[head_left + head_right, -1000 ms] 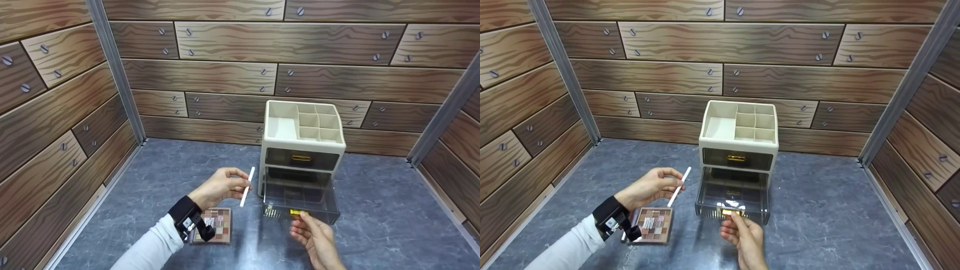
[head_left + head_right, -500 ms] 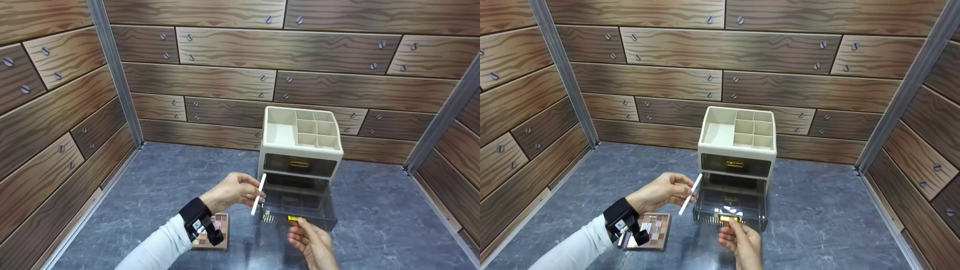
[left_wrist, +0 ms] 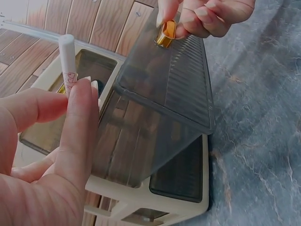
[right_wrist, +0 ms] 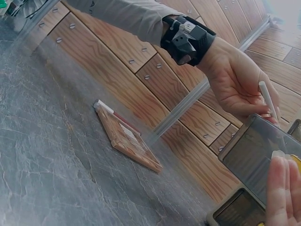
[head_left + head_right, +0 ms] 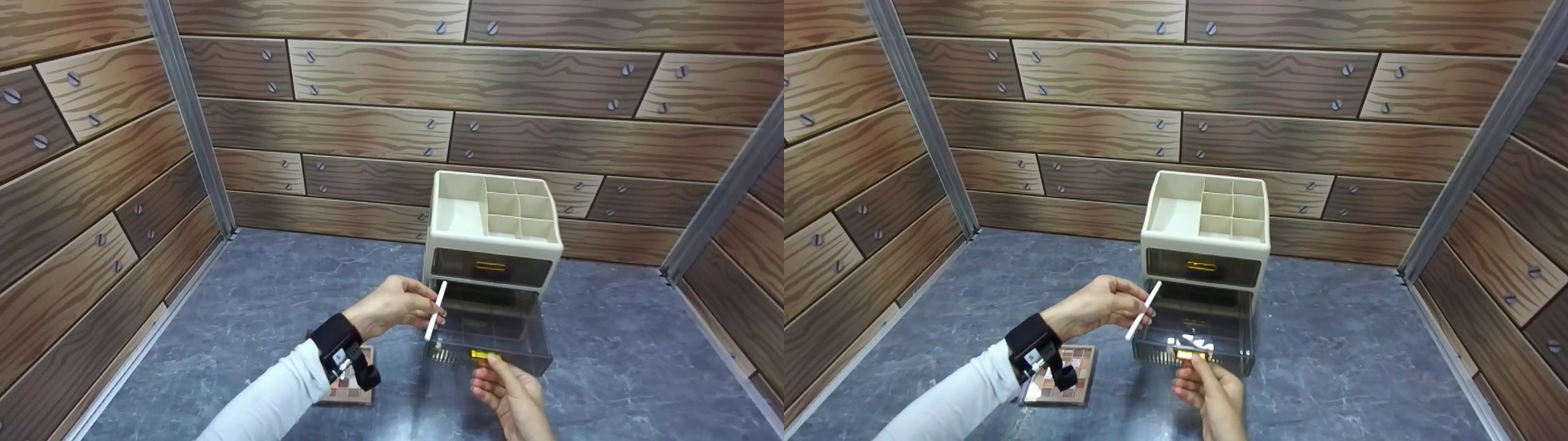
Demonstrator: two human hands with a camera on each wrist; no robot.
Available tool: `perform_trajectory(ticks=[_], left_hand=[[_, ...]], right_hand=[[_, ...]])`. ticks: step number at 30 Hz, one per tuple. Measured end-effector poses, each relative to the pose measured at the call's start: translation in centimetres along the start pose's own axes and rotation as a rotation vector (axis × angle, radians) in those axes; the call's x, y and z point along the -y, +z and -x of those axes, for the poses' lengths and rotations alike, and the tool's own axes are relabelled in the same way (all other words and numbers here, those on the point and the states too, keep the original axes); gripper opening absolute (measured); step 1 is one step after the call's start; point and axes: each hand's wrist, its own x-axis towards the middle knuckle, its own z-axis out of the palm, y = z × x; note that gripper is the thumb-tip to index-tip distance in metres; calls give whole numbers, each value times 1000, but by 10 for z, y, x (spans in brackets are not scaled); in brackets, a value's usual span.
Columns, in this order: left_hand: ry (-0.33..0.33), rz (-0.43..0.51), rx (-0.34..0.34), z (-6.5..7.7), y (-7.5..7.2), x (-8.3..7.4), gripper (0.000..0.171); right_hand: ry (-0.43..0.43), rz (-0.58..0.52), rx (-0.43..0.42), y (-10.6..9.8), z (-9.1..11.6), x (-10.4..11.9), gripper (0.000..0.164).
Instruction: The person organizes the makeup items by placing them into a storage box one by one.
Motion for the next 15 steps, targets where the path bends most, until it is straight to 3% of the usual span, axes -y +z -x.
perform_trajectory(ticks=[15], left_hand=[[32, -104, -14, -17, 25, -11, 13]], right_hand=[[47, 25, -31, -3, -5, 2, 29]])
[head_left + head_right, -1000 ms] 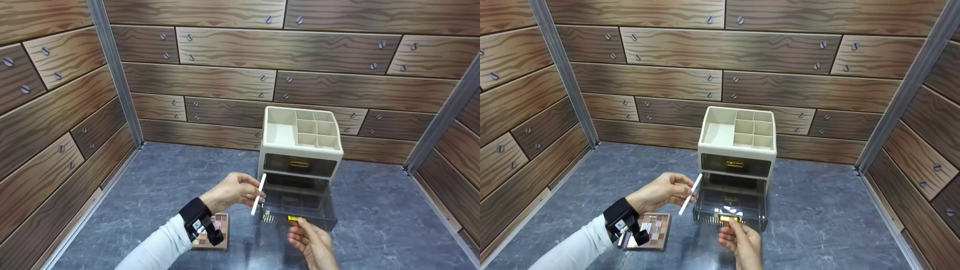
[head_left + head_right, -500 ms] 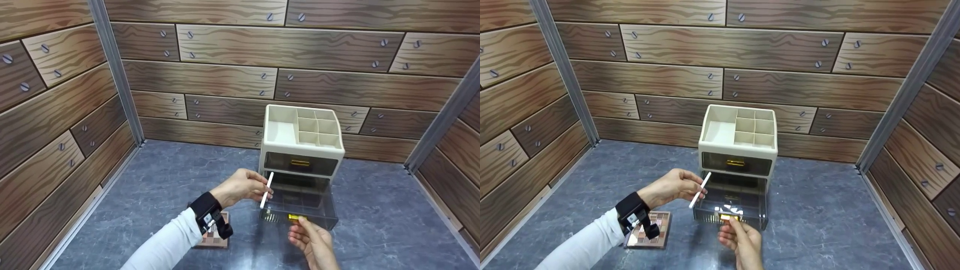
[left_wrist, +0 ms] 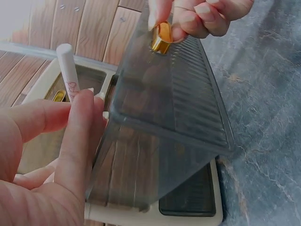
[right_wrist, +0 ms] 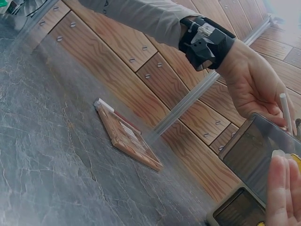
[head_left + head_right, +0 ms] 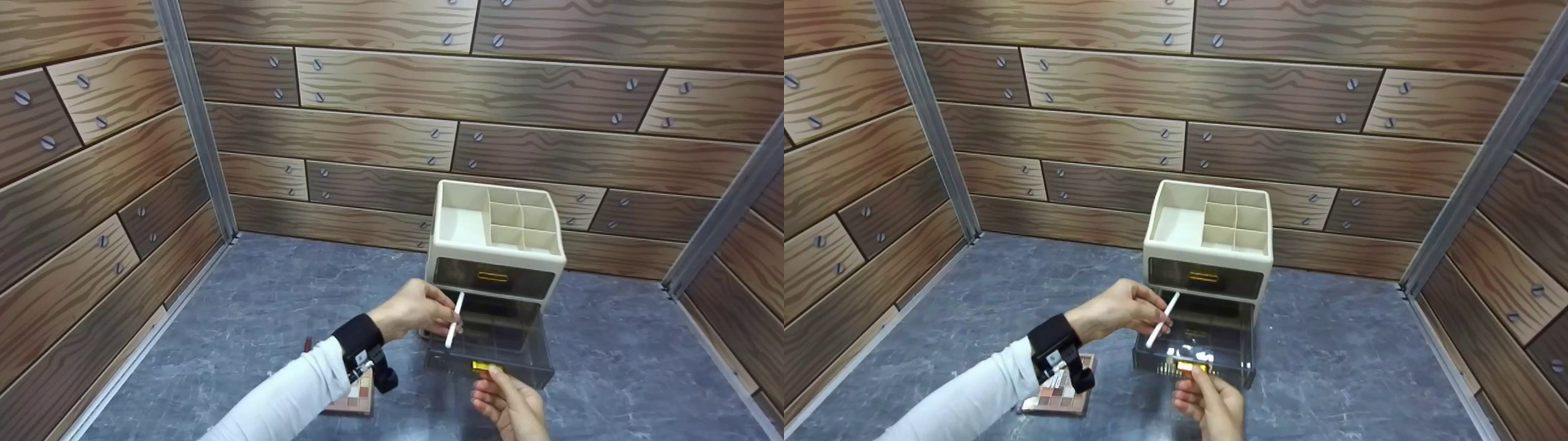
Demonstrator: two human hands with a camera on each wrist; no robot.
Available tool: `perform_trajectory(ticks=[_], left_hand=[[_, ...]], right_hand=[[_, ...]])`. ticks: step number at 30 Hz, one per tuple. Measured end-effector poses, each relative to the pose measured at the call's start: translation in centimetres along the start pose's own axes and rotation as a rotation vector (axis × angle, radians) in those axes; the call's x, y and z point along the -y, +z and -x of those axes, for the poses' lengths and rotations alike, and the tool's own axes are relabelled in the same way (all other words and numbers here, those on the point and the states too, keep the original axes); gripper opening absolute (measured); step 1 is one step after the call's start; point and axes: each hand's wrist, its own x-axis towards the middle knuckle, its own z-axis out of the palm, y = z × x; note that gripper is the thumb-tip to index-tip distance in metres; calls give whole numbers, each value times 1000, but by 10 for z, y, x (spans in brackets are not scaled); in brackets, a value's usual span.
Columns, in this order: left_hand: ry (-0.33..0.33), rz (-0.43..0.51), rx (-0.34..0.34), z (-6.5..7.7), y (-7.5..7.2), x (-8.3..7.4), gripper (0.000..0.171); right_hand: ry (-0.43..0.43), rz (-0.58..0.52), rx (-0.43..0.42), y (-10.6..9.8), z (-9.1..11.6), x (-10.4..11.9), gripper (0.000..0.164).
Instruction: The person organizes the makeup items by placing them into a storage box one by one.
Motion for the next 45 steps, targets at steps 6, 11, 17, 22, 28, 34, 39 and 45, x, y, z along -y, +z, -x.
perform_trajectory(ticks=[6, 11, 17, 22, 28, 34, 39, 45], left_hand=[[-13, -41, 17, -2, 9, 1, 7], [-35, -55, 24, -4, 14, 1, 7], [-32, -73, -8, -8, 16, 1, 16], [-42, -85, -25, -12, 18, -3, 20], [-39, -117, -50, -16, 25, -10, 22], [-17, -80, -49, -20, 30, -9, 23], [-21, -37, -18, -19, 29, -7, 37], [-9, -34, -21, -17, 26, -7, 37]], right_hand=[[6, -8, 26, -2, 1, -3, 28], [19, -10, 24, -1, 2, -5, 28], [48, 0, -24, 4, 2, -4, 29], [38, 12, -39, 6, 2, -2, 29], [2, 18, -17, 4, 3, 2, 30], [2, 19, -27, 5, 4, 1, 30], [15, 14, -39, 5, 4, 0, 30], [5, 16, -38, 4, 4, 0, 30]])
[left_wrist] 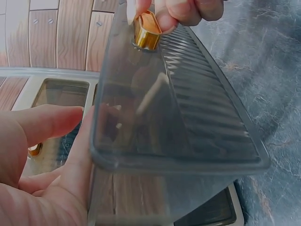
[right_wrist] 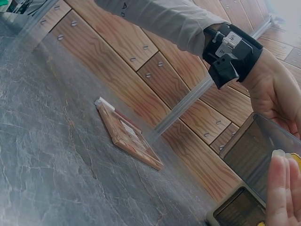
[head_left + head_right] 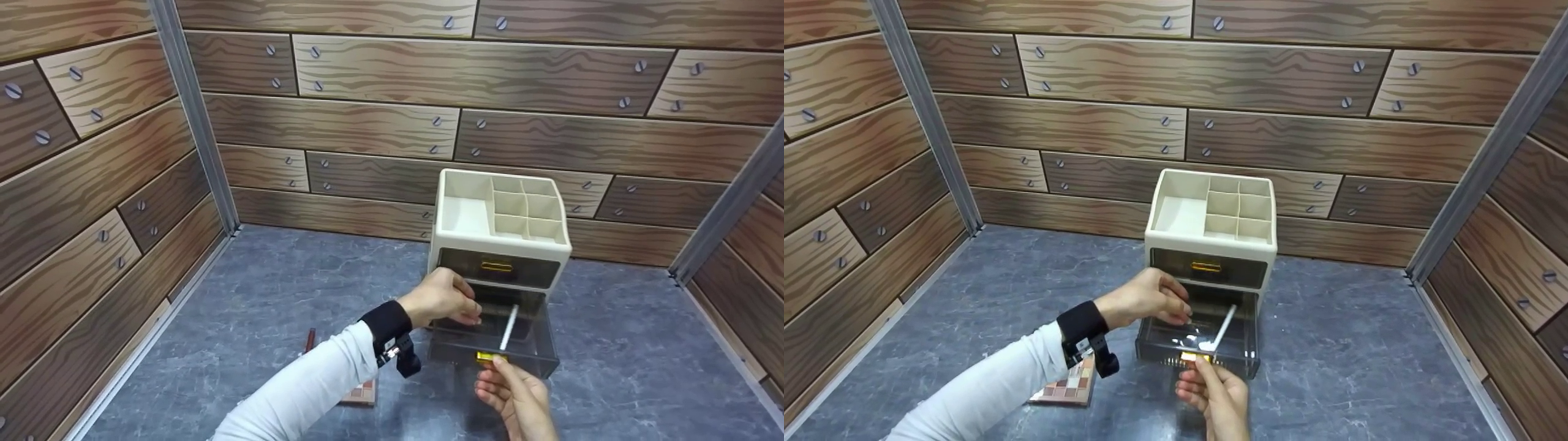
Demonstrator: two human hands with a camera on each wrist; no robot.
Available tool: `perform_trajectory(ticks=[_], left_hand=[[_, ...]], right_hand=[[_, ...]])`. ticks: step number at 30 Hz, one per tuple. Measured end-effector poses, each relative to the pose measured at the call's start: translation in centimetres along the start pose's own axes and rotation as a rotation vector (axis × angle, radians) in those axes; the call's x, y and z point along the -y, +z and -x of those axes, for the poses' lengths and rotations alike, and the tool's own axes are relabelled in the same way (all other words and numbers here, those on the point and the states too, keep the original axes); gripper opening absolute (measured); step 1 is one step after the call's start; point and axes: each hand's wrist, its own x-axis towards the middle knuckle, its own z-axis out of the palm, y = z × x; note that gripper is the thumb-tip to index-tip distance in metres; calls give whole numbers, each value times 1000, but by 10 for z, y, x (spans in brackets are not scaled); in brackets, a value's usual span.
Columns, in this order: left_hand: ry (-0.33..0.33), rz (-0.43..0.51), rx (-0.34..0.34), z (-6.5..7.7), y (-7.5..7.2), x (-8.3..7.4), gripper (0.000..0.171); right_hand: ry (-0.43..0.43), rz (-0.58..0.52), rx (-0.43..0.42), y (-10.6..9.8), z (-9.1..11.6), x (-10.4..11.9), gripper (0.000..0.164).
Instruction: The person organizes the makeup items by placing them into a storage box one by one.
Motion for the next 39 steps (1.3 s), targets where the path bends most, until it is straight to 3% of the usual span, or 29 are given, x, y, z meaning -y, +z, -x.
perform_trajectory(ticks=[7, 14, 21, 26, 32, 36, 39], left_hand=[[85, 50, 4, 0, -10, -2, 33], [160, 76, -32, 7, -36, 0, 33], [152, 77, -37, 12, -63, 1, 37], [131, 10, -48, 20, -85, 4, 39], [142, -114, -108, 47, -118, 34, 34], [87, -176, -170, 73, -133, 61, 36], [36, -200, -200, 88, -143, 71, 37]], right_hand=[[-51, -5, 36, -1, -4, 3, 30], [-103, -4, 83, -2, -6, 8, 28], [-139, -24, 104, -7, -10, 14, 31], [-143, -29, 138, -8, -12, 16, 32], [-113, -23, 145, -6, -11, 9, 30], [-44, -33, 128, -7, -8, 1, 30], [-22, -37, 109, -6, -8, -2, 28]])
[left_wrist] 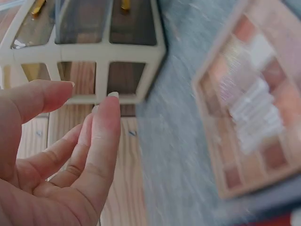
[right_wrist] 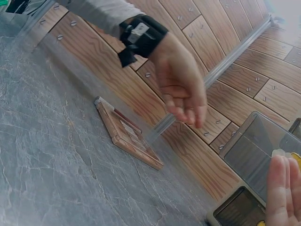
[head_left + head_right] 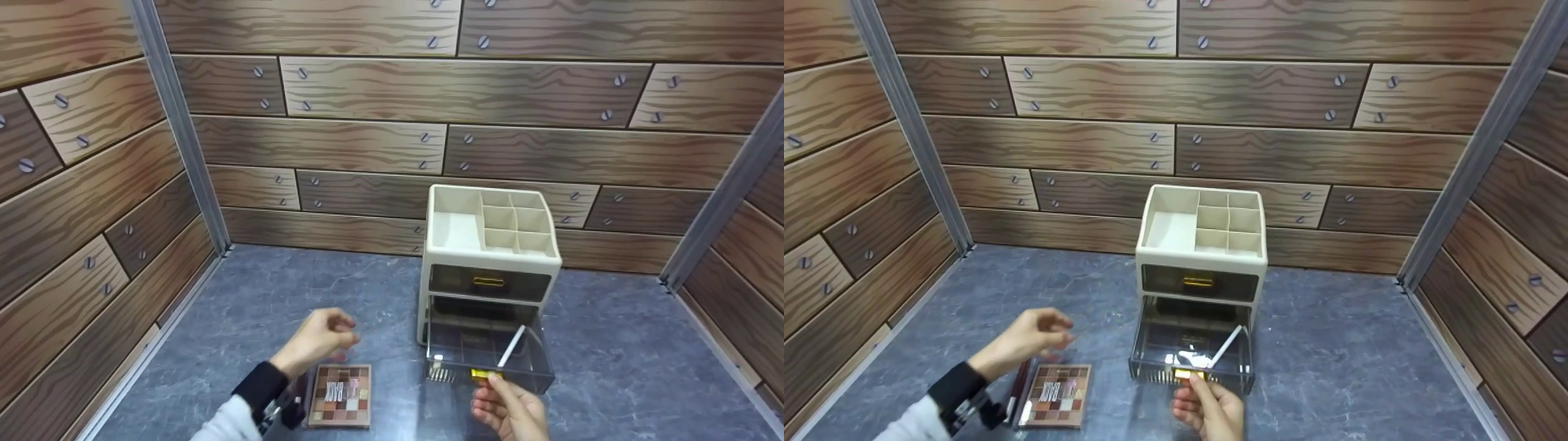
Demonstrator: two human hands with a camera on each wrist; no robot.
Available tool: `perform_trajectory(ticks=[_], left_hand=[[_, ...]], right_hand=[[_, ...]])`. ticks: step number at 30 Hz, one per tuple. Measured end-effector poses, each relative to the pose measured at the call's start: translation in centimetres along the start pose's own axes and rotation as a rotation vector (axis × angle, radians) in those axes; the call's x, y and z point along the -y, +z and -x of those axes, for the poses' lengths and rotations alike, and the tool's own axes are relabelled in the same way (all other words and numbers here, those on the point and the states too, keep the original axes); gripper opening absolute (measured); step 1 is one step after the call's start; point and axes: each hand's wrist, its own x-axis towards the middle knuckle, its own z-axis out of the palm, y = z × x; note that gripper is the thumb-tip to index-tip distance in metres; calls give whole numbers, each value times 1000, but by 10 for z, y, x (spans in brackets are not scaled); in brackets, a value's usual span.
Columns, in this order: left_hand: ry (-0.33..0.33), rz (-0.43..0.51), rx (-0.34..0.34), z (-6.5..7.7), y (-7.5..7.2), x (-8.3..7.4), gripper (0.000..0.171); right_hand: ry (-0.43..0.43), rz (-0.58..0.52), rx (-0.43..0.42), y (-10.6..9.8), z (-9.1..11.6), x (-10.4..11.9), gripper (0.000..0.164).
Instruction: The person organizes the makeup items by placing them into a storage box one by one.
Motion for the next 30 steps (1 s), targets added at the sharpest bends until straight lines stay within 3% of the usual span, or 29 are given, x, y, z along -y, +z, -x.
perform_trajectory(ticks=[11, 20, 25, 30], left_hand=[[-99, -160, -198, 29, -27, 25, 37], [-215, -254, -236, 41, -34, 50, 44], [-201, -280, -249, 40, -35, 58, 38], [-190, -289, -254, 46, -35, 67, 38]], right_hand=[[-28, 14, -4, 4, 3, 2, 28], [-31, 19, 15, 1, 6, 2, 30], [-45, -3, 22, 1, 3, 5, 28], [20, -6, -29, -1, 1, 2, 27]])
